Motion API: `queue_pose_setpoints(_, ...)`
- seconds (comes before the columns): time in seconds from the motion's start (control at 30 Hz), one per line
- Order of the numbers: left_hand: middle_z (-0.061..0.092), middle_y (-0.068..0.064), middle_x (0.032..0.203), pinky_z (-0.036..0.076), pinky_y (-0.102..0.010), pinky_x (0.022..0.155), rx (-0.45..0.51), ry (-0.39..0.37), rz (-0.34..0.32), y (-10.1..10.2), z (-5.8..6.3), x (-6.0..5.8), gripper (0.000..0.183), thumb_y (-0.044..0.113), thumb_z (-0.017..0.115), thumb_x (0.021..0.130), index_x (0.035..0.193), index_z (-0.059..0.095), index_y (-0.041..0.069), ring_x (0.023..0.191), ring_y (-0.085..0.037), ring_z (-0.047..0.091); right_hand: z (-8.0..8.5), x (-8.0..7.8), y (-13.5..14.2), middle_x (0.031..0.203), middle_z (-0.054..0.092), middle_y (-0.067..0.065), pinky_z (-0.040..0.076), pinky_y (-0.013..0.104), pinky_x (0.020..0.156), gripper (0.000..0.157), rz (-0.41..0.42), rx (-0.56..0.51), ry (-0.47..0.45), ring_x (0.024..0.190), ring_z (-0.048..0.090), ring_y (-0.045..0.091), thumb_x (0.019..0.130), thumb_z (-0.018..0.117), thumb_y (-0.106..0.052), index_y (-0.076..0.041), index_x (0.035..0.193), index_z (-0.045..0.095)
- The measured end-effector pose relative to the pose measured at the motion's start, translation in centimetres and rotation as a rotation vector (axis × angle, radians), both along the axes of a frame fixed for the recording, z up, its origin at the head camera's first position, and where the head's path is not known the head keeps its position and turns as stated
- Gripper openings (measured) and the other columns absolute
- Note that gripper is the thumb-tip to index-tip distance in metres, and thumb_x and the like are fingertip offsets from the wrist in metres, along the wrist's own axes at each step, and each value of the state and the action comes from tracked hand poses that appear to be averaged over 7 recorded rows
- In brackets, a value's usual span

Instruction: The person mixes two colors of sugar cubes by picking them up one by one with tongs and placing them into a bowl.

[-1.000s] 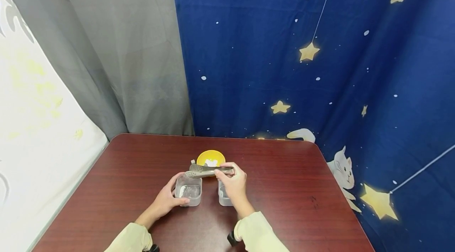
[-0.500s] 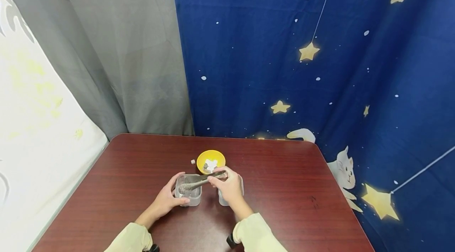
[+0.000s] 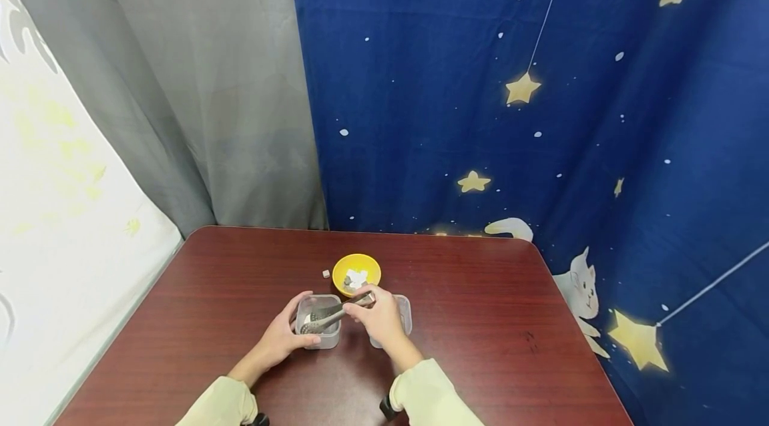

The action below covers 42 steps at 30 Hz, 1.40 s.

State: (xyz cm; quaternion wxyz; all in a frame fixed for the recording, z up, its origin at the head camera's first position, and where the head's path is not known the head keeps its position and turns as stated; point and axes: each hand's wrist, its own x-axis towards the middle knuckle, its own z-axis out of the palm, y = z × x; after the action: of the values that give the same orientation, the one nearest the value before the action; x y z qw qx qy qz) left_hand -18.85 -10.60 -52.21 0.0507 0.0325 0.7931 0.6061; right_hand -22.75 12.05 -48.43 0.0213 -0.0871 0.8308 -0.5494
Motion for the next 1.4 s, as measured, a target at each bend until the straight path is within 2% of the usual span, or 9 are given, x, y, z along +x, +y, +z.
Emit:
queue_pose_setpoints(0.13, 0.044, -0.013, 0.135, 0.041, -0.038, 0.095, -0.004, 0.003, 0.0, 0.2, 0.2, 0.0, 0.099, 0.016, 0.085, 0.06, 0.142, 0.03, 0.012, 0.118, -0.028, 0.048, 0.3, 0.0, -0.4, 0.074, 0.069, 0.007, 0.054, 0.036, 0.057, 0.031, 0.075, -0.083, -0.025, 0.061, 0.065, 0.014, 0.072, 0.077, -0.022, -0.006, 0.096, 0.065)
queue_pose_setpoints(0.27, 0.044, -0.013, 0.135, 0.041, -0.038, 0.095, -0.021, 0.003, 0.002, 0.3, 0.4, 0.1, 0.1, 0.019, 0.085, 0.06, 0.142, 0.029, 0.012, 0.12, -0.029, 0.047, 0.4, -0.3, -0.7, 0.081, 0.068, 0.005, 0.054, 0.029, 0.056, 0.03, 0.106, -0.026, -0.005, 0.063, 0.064, 0.01, 0.072, 0.077, -0.021, -0.007, 0.096, 0.066)
queue_pose_setpoints(0.43, 0.042, -0.013, 0.137, 0.041, -0.041, 0.096, -0.014, -0.006, -0.003, 0.4, 0.6, 0.2, 0.1, 0.019, 0.085, 0.06, 0.143, 0.028, 0.012, 0.121, -0.029, 0.047, 0.5, -0.5, -0.9, 0.079, 0.068, 0.0, 0.051, 0.022, 0.055, 0.029, 0.106, 0.066, 0.017, 0.063, 0.063, 0.006, 0.071, 0.077, -0.024, -0.011, 0.096, 0.067)
queue_pose_setpoints(0.57, 0.043, -0.013, 0.136, 0.04, -0.042, 0.096, -0.016, 0.006, 0.0, 0.4, 0.4, 0.2, 0.1, 0.018, 0.085, 0.06, 0.142, 0.028, 0.011, 0.119, -0.03, 0.048, 0.2, -0.4, -1.0, 0.077, 0.068, -0.001, 0.052, 0.023, 0.054, 0.028, 0.096, 0.05, 0.015, 0.064, 0.063, 0.006, 0.072, 0.076, -0.023, -0.012, 0.096, 0.067)
queue_pose_setpoints(0.8, 0.043, -0.012, 0.137, 0.043, -0.039, 0.094, -0.006, 0.011, -0.004, 0.4, 0.1, 0.1, 0.099, 0.015, 0.084, 0.061, 0.142, 0.029, 0.013, 0.119, -0.029, 0.048, -0.2, -0.5, -0.7, 0.071, 0.067, -0.001, 0.05, 0.023, 0.05, 0.028, 0.037, 0.021, 0.085, 0.059, 0.062, 0.005, 0.071, 0.077, -0.024, -0.011, 0.095, 0.067)
queue_pose_setpoints(0.9, 0.043, -0.012, 0.136, 0.044, -0.036, 0.093, -0.009, 0.011, 0.002, 0.4, 0.0, 0.1, 0.099, 0.015, 0.085, 0.06, 0.142, 0.029, 0.012, 0.118, -0.028, 0.049, -0.1, -0.4, -0.7, 0.07, 0.067, -0.002, 0.05, 0.023, 0.051, 0.027, 0.026, 0.036, 0.074, 0.06, 0.062, 0.005, 0.071, 0.077, -0.025, -0.014, 0.093, 0.067)
queue_pose_setpoints(1.03, 0.046, -0.011, 0.134, 0.044, -0.034, 0.092, -0.019, 0.022, 0.01, 0.3, -0.2, 0.1, 0.099, 0.016, 0.085, 0.06, 0.142, 0.03, 0.012, 0.117, -0.028, 0.05, -0.3, -0.1, -0.8, 0.071, 0.067, -0.002, 0.05, 0.023, 0.053, 0.026, 0.059, 0.038, 0.048, 0.062, 0.062, 0.006, 0.071, 0.078, -0.025, -0.015, 0.092, 0.067)
queue_pose_setpoints(1.27, 0.045, -0.015, 0.133, 0.045, -0.04, 0.091, 0.006, 0.022, -0.008, 0.3, -0.5, 0.1, 0.099, 0.015, 0.085, 0.06, 0.142, 0.029, 0.012, 0.116, -0.032, 0.05, -0.9, 0.2, -1.0, 0.069, 0.065, -0.002, 0.051, 0.023, 0.053, 0.023, 0.071, 0.033, 0.028, 0.058, 0.061, 0.006, 0.072, 0.077, -0.023, -0.015, 0.091, 0.066)
queue_pose_setpoints(1.4, 0.046, -0.015, 0.131, 0.046, -0.041, 0.09, 0.01, 0.03, -0.003, 0.4, -0.5, 0.2, 0.099, 0.014, 0.085, 0.06, 0.142, 0.029, 0.01, 0.114, -0.032, 0.051, -1.1, 0.3, -1.0, 0.07, 0.066, 0.0, 0.052, 0.024, 0.052, 0.022, 0.075, -0.004, 0.013, 0.057, 0.062, 0.008, 0.073, 0.076, -0.02, -0.013, 0.09, 0.066)
